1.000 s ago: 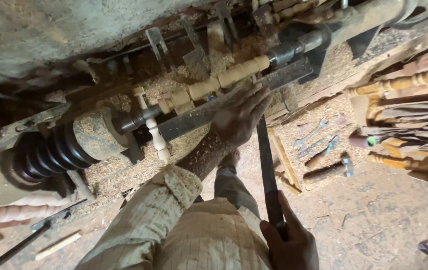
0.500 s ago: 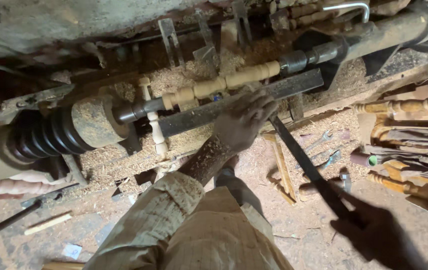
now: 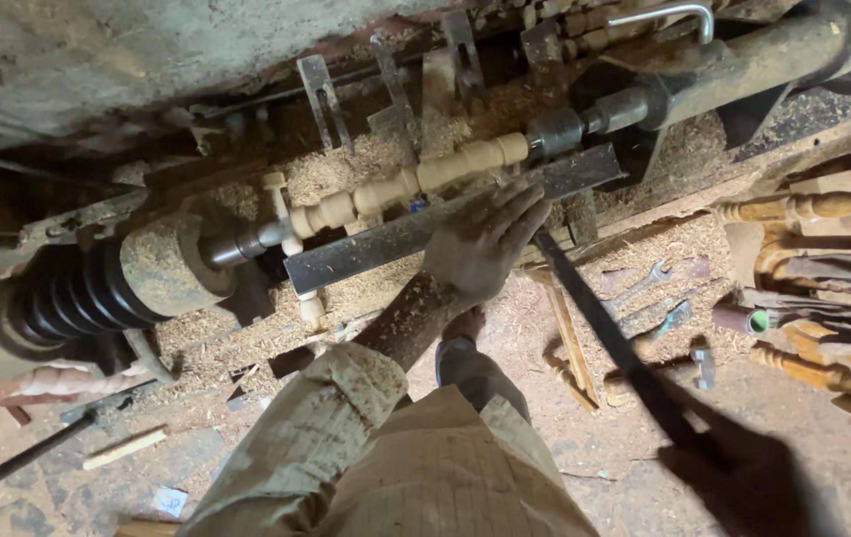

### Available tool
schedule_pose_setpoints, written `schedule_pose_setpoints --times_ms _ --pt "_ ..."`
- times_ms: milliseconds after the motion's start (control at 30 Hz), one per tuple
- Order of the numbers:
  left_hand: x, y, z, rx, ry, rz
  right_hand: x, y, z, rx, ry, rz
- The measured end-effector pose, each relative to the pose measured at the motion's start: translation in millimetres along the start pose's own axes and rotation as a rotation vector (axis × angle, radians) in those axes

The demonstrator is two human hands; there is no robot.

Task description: The person shapes a rotating wooden spindle on a lathe using a chisel, creating decorative beads and contours. The person holds the chisel with both hands and guides it along the spinning wood to remove shavings.

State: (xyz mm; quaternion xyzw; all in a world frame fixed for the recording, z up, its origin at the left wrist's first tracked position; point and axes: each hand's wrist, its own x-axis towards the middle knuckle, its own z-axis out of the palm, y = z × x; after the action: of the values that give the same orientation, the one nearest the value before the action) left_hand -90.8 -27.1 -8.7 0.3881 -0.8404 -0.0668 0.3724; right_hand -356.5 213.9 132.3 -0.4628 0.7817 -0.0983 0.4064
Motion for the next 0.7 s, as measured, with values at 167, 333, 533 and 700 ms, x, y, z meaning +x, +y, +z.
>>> schedule_pose_setpoints --times_ms 167,333,533,700 --pt "-17.0 -11.9 15.5 -0.002 -0.121 0.041 -43.7 -43.4 79.6 0.095 0.064 0.319" --pt "-22.8 -9.9 52.0 -0.966 -0.005 -0.2 -65.2 -82.3 120.9 0.352 0.145 0.207" --pt "-31.4 -17.8 55.1 -0.849 -0.056 -0.057 -58.0 -102.0 103.8 0.13 0.099 0.41" --pt "-26.9 -12.7 45.4 -0.619 -0.045 -0.074 -46.5 -88.5 78.6 0.086 0.032 0.385"
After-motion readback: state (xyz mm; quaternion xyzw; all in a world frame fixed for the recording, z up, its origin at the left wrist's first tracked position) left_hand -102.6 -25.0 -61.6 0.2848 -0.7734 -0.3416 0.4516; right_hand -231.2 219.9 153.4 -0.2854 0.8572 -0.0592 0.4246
